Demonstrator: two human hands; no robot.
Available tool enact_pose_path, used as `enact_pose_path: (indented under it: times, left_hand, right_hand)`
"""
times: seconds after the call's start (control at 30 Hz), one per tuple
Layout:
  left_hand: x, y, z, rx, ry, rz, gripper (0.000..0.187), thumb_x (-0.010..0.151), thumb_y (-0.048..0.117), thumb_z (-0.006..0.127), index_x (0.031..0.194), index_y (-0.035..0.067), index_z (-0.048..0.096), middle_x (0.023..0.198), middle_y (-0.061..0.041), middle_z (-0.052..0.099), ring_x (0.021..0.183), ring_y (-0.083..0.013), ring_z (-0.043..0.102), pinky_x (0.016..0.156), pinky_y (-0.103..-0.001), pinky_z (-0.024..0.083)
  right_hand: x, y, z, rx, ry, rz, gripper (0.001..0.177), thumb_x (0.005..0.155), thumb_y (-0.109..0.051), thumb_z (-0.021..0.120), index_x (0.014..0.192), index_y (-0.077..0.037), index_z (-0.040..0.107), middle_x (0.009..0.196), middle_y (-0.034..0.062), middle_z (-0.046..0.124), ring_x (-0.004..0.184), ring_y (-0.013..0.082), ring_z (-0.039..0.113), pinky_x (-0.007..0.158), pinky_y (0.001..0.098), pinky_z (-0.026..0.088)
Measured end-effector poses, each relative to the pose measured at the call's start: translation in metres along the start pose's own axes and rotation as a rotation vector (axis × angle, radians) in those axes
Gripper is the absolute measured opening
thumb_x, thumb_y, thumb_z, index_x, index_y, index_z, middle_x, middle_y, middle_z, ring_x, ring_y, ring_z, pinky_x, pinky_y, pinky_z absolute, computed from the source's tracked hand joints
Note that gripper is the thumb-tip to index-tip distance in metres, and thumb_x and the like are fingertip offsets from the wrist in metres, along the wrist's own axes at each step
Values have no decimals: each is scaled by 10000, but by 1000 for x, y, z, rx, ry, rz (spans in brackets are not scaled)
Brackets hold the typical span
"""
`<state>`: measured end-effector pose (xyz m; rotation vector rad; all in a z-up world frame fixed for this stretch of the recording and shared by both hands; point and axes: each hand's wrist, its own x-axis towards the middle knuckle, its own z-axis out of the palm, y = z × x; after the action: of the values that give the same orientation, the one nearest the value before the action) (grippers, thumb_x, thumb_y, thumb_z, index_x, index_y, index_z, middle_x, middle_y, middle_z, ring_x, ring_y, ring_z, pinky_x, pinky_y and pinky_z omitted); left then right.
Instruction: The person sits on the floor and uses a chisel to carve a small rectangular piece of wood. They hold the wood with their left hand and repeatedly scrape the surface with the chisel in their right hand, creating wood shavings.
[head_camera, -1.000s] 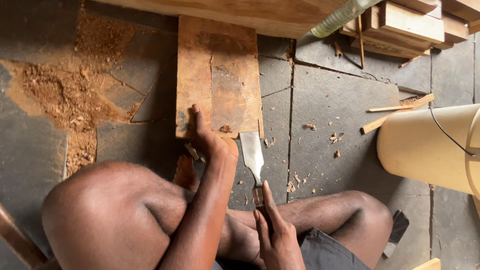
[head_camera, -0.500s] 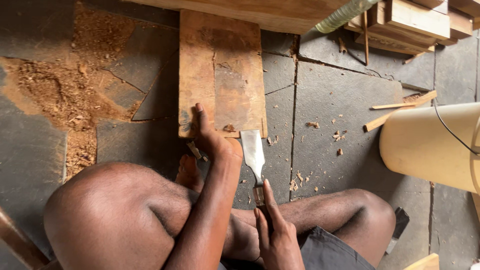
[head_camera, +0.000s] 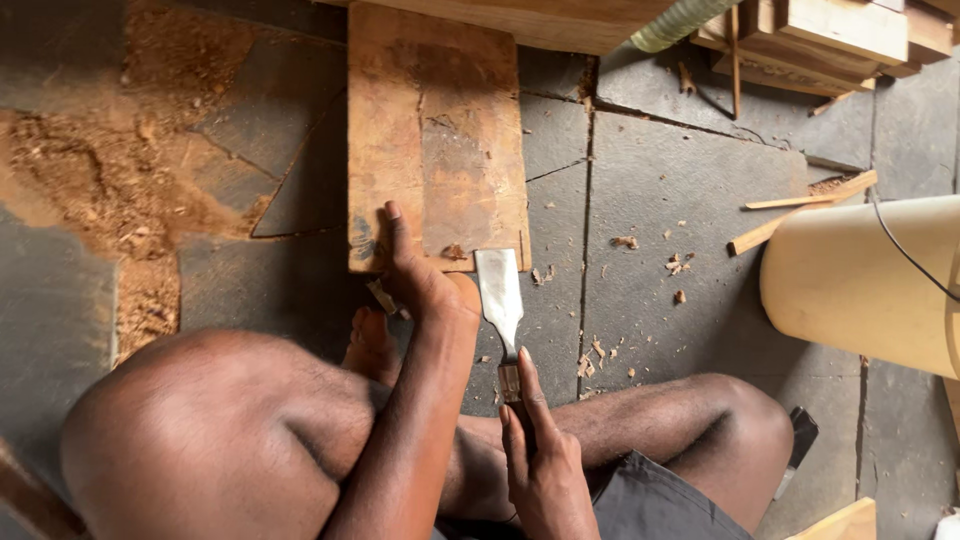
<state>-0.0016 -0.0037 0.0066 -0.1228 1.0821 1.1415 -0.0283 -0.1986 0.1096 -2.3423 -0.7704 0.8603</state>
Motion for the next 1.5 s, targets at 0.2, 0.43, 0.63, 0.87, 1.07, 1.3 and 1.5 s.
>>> enact_pose_path:
  times: [0.2, 0.43, 0.63, 0.87, 1.07, 1.3, 1.5]
  left_hand:
    - [1, -2, -4, -17, -12, 30, 744, 901, 379, 682, 1533, 66, 445, 1605, -125, 456, 1439, -290, 487, 1171, -464, 423]
    - [-1, 2, 2, 18, 34, 0, 741, 887, 392, 673, 1528, 101, 442, 1597, -97, 448, 1428, -263, 482, 1154, -466, 423]
    - [1, -1, -2, 10, 13, 41, 756, 874, 411, 693, 1516, 88, 459, 1602, -116, 451, 1448, -275, 479, 1170, -469, 427]
    - [0, 1, -1, 9, 41, 8, 737, 878, 410, 693, 1513, 104, 479, 1603, -96, 453, 1440, -242, 468, 1173, -447, 395]
    - [5, -3, -7, -51, 32, -40, 708, 873, 362, 706, 1492, 83, 506, 1567, -105, 504, 1400, -271, 516, 1154, -452, 427]
    - [9, -3, -10, -52, -32, -10, 705, 914, 356, 672, 1523, 79, 451, 1603, -100, 453, 1426, -259, 486, 1162, -434, 410]
    - [8, -2, -10, 7, 1, -9, 707, 913, 361, 663, 1530, 89, 450, 1600, -90, 450, 1428, -247, 473, 1158, -435, 406]
  right_hand:
    - [3, -11, -6, -22, -54, 114, 701, 974, -141, 560, 1610, -246, 284, 793, 295, 699, 677, 340, 780, 612, 429, 563]
    - [-11, 0, -8, 21, 13, -94, 692, 964, -104, 572, 1597, -188, 304, 1032, 285, 754, 933, 311, 811, 729, 381, 585]
    - [-20, 6, -9, -33, -43, 148, 746, 965, -142, 586, 1651, -273, 325, 987, 259, 772, 1035, 266, 760, 790, 339, 586]
    - [-12, -15, -8, -22, -60, 150, 684, 1004, -141, 556, 1630, -245, 302, 1061, 256, 784, 950, 317, 790, 806, 398, 591]
    - [-8, -21, 0, -10, -23, 82, 712, 968, -143, 549, 1627, -257, 304, 1056, 253, 757, 745, 258, 798, 669, 386, 600]
    - [-3, -16, 1, -33, -56, 102, 677, 1015, -135, 540, 1638, -225, 291, 1066, 313, 721, 857, 452, 729, 703, 430, 572]
    - [1, -8, 6, 2, 12, -136, 676, 1005, -119, 547, 1624, -177, 282, 1119, 310, 711, 932, 448, 725, 702, 436, 567]
